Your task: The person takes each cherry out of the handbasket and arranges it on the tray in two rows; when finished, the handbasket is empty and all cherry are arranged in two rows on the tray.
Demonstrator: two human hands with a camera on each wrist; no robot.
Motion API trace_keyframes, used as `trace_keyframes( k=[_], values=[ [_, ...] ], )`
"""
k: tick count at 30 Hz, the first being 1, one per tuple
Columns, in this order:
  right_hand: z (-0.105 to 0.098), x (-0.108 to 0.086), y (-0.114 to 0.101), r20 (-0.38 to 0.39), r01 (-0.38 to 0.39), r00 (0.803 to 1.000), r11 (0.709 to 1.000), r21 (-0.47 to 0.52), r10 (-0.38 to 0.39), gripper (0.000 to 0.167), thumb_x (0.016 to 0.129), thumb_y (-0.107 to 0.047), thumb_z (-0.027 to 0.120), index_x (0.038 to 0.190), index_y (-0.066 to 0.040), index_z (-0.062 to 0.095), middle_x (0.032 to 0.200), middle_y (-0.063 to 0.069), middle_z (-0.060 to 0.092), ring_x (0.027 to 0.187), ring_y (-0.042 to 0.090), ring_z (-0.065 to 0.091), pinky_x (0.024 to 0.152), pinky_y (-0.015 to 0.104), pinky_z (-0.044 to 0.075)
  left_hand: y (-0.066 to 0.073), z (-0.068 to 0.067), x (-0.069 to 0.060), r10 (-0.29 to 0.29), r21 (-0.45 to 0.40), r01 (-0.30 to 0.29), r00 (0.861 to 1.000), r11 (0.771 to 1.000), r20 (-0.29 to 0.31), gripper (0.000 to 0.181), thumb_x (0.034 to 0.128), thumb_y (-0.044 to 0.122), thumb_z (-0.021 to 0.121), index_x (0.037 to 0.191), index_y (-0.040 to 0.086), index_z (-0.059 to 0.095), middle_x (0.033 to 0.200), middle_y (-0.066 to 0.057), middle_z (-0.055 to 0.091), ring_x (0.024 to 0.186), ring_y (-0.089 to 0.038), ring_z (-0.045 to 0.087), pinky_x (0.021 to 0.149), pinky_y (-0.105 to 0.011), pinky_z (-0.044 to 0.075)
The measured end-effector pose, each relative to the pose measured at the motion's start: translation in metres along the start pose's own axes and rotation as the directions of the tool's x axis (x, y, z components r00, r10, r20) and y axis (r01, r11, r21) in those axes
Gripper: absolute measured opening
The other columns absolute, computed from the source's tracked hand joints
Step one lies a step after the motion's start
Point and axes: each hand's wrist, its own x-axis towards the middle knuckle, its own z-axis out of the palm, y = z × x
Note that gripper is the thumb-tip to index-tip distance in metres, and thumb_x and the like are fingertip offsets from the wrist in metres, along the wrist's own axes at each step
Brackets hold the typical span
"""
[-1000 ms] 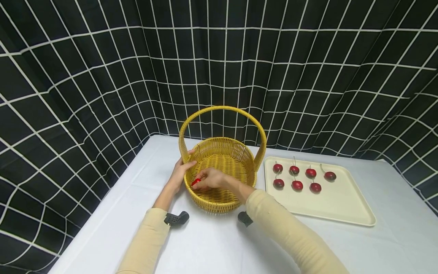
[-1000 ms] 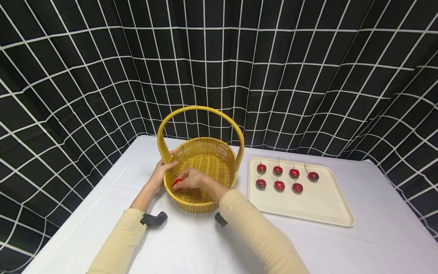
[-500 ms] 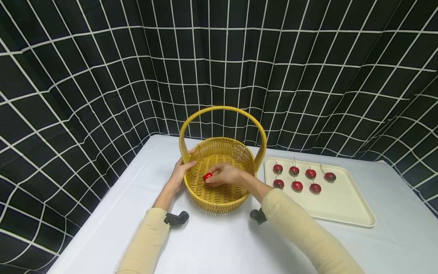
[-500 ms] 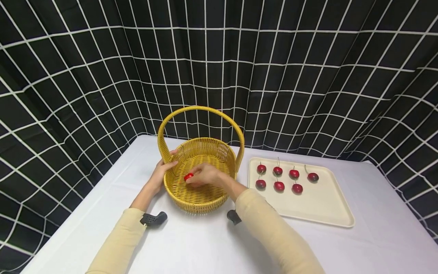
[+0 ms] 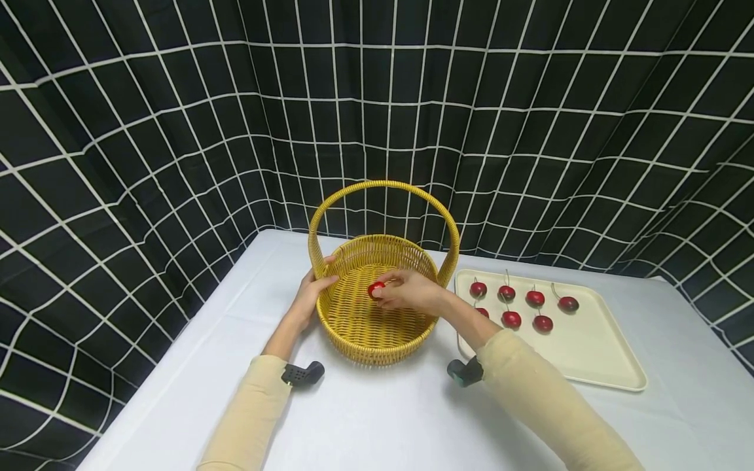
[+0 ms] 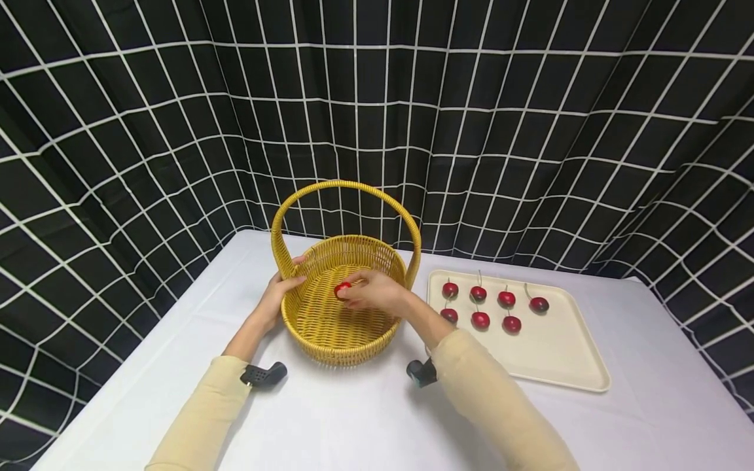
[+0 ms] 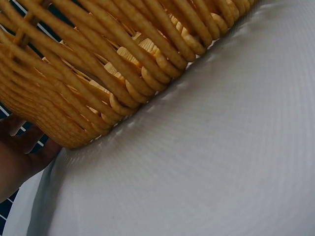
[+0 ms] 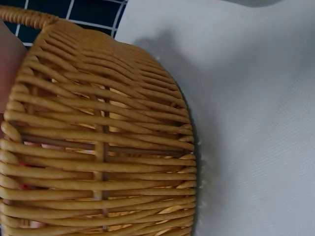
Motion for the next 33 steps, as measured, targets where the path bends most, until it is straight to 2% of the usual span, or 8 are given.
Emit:
trace_keyframes(
  k=[6, 10, 13, 19, 22, 26, 33],
  values=[
    [-0.006, -0.009, -0.005, -0.026, -0.002, 1.0, 0.999, 0.033, 0.003, 0.044, 0.091, -0.008, 0.063, 0.128, 0.006, 0.044, 0.114, 0.021, 0.059, 0.11, 0.04, 0.057, 0.092, 0.044, 0.046, 0.0, -0.001, 0.0, -0.006, -0.013, 0.006, 1.0, 1.0, 0.021, 0.054, 0.0926, 0.015, 0.055, 0.144, 0.016, 0.039, 0.148, -0.012, 0.035, 0.132, -0.029, 0.034, 0.109, -0.042, 0.024],
    [-0.013, -0.016, -0.006, -0.01, 0.038, 0.999, 0.998, 0.049, -0.038, 0.044, 0.093, -0.007, 0.061, 0.129, 0.007, 0.041, 0.121, 0.03, 0.055, 0.114, 0.044, 0.053, 0.094, 0.044, 0.045, -0.001, -0.001, 0.0, -0.007, -0.009, 0.008, 1.0, 1.0, 0.02, 0.054, 0.0924, 0.015, 0.055, 0.144, 0.016, 0.039, 0.148, -0.012, 0.035, 0.132, -0.029, 0.034, 0.109, -0.043, 0.023],
    [-0.018, -0.021, -0.008, -0.014, 0.064, 0.998, 0.995, 0.072, -0.064, 0.043, 0.093, -0.005, 0.06, 0.129, 0.007, 0.041, 0.123, 0.031, 0.054, 0.115, 0.046, 0.051, 0.094, 0.045, 0.045, -0.001, -0.001, 0.0, -0.006, -0.004, 0.006, 1.0, 1.0, 0.014, 0.054, 0.0923, 0.015, 0.054, 0.144, 0.017, 0.039, 0.148, -0.011, 0.035, 0.132, -0.028, 0.034, 0.11, -0.043, 0.022],
    [-0.022, -0.032, -0.011, -0.036, 0.076, 0.997, 0.993, 0.088, -0.073, 0.043, 0.092, -0.004, 0.061, 0.128, 0.006, 0.041, 0.112, 0.019, 0.062, 0.113, 0.044, 0.053, 0.094, 0.045, 0.045, -0.001, -0.001, 0.0, 0.009, 0.002, -0.009, 1.0, 1.0, 0.002, 0.053, 0.092, 0.014, 0.054, 0.143, 0.015, 0.04, 0.149, -0.009, 0.035, 0.133, -0.027, 0.032, 0.111, -0.043, 0.017],
    [-0.022, -0.037, -0.013, -0.046, 0.076, 0.996, 0.993, 0.09, -0.072, 0.041, 0.092, -0.003, 0.061, 0.127, 0.006, 0.042, 0.109, 0.016, 0.063, 0.109, 0.039, 0.057, 0.094, 0.045, 0.045, -0.001, 0.0, -0.001, 0.008, 0.005, -0.008, 1.0, 1.0, 0.003, 0.053, 0.092, 0.014, 0.054, 0.143, 0.016, 0.04, 0.149, -0.009, 0.034, 0.134, -0.027, 0.032, 0.111, -0.043, 0.017],
    [-0.022, -0.046, -0.015, -0.057, 0.066, 0.996, 0.996, 0.066, -0.062, 0.041, 0.091, -0.004, 0.062, 0.127, 0.005, 0.045, 0.108, 0.016, 0.063, 0.107, 0.035, 0.059, 0.091, 0.04, 0.048, -0.001, 0.0, -0.001, 0.006, 0.008, -0.006, 1.0, 1.0, 0.003, 0.053, 0.0924, 0.015, 0.053, 0.144, 0.016, 0.04, 0.149, -0.009, 0.033, 0.134, -0.027, 0.031, 0.111, -0.043, 0.018],
    [-0.022, -0.065, -0.018, -0.012, 0.071, 0.997, 0.996, 0.044, -0.071, 0.041, 0.09, -0.006, 0.064, 0.125, 0.004, 0.045, 0.106, 0.013, 0.062, 0.106, 0.032, 0.059, 0.093, 0.038, 0.047, -0.001, -0.001, 0.0, 0.006, 0.009, -0.006, 1.0, 1.0, 0.002, 0.053, 0.0923, 0.015, 0.054, 0.144, 0.016, 0.04, 0.149, -0.01, 0.034, 0.134, -0.028, 0.031, 0.111, -0.044, 0.017]
  ],
)
